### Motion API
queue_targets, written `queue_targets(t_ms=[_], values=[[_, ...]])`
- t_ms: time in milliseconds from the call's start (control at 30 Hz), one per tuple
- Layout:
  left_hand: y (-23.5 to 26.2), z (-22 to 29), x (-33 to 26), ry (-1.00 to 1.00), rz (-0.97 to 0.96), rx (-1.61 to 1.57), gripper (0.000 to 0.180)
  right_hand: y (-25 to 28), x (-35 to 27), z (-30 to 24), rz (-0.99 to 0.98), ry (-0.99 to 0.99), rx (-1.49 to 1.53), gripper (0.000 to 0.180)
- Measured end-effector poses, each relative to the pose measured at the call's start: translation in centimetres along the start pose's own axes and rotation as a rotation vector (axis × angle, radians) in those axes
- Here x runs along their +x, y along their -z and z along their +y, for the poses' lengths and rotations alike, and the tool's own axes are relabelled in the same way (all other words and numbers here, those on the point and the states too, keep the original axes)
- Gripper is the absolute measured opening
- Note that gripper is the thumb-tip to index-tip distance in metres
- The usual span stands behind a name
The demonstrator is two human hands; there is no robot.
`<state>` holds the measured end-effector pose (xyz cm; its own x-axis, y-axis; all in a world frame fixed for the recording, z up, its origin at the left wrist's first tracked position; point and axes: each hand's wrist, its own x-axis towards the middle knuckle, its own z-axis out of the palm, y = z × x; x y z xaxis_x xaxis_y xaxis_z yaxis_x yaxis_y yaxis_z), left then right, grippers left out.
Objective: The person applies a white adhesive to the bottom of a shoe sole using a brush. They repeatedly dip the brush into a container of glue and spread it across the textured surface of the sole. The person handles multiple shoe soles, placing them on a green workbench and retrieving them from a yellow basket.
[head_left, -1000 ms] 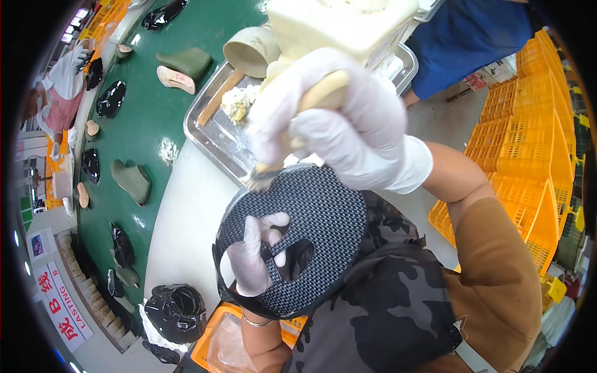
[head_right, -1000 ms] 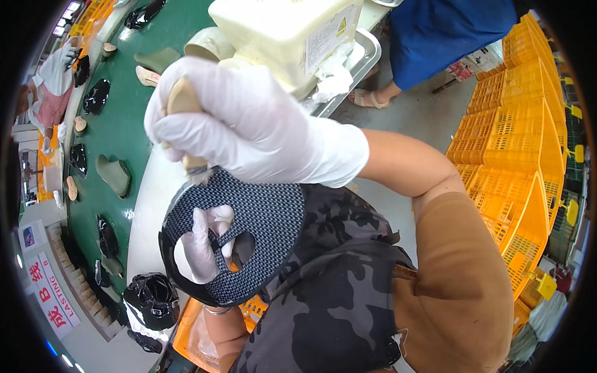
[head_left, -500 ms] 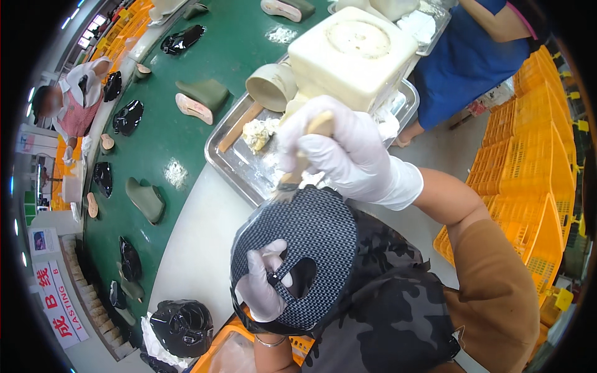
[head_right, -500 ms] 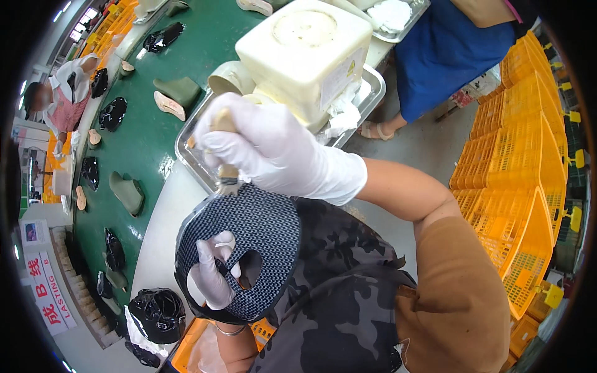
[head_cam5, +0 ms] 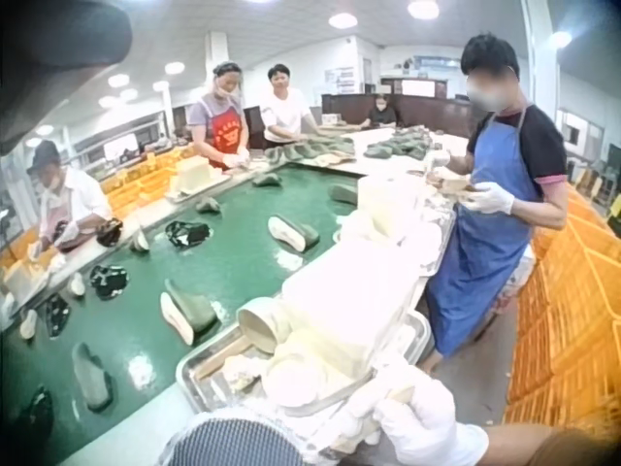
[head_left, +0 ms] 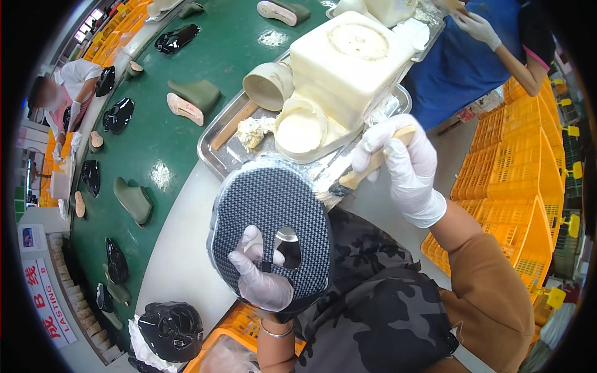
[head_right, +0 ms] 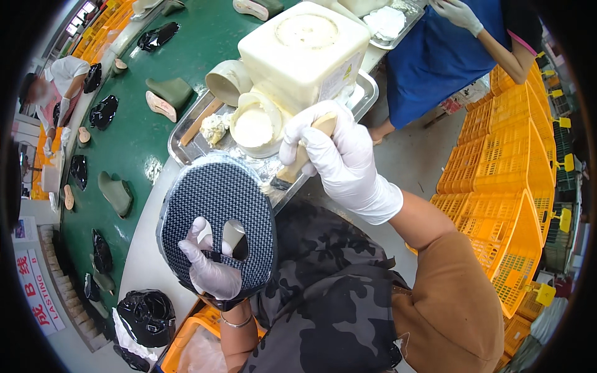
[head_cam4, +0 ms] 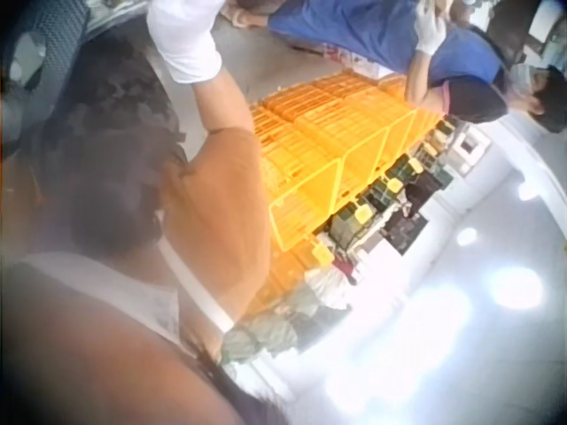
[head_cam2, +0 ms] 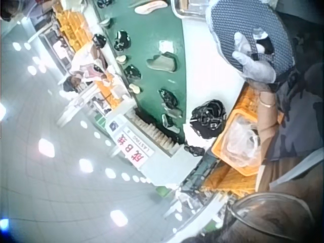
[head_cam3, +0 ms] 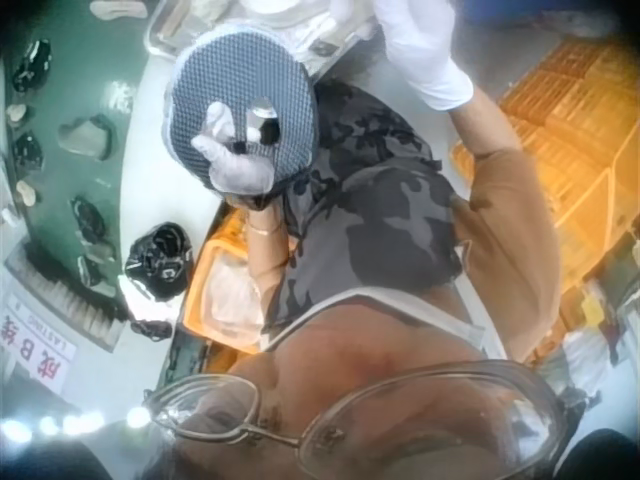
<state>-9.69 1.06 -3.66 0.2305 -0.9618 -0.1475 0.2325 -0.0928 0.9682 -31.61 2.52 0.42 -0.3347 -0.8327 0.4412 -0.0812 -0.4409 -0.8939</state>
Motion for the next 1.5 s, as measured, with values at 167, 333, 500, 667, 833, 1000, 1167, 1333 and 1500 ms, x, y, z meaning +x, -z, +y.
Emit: queue_targets(t_ms=[167,333,500,667,833,1000,1167,1333,1500], values=[[-1.2,0.5,-0.5,-0.054,-0.002,-0.073,0.054,-2.1,2.9,-0.2,0.133,0.158,0.06,0.018],[-2.8,1.5,-0.3,-0.081,0.144,-0.085,0.055,-2.4,2.1,0.6,0.129,0.042,0.04,0.015],[-2.9,0.1,0.9,-0.171,0.139,-0.113,0.055,-1.7,-0.3,1.0,0.115,-0.16,0.185,0.01],[-3.0,-0.3,1.0,-0.297,0.075,-0.094,0.057,-1.4,1.0,-0.2,0.08,-0.098,0.185,0.011],[-2.7,-1.1,2.1,-0.492,0.123,-0.068,0.056,-2.9,1.8,0.7,0.084,-0.103,0.183,0.012],[-2.1,-1.9,3.4,-0.673,0.036,0.002,0.056,-2.1,0.1,0.5,-0.018,-0.377,0.272,0.01],[-0.5,-4.4,5.3,-0.909,0.019,0.111,0.054,-2.4,1.7,-2.3,0.029,-0.219,0.197,0.012],[0.1,-1.6,5.7,-1.348,-0.029,0.569,0.049,-3.6,4.5,-2.7,-0.331,0.466,-0.26,0.018],[0.1,0.7,6.5,-1.564,0.082,0.772,0.065,-3.9,2.3,-1.6,-0.6,0.438,-0.423,0.026]])
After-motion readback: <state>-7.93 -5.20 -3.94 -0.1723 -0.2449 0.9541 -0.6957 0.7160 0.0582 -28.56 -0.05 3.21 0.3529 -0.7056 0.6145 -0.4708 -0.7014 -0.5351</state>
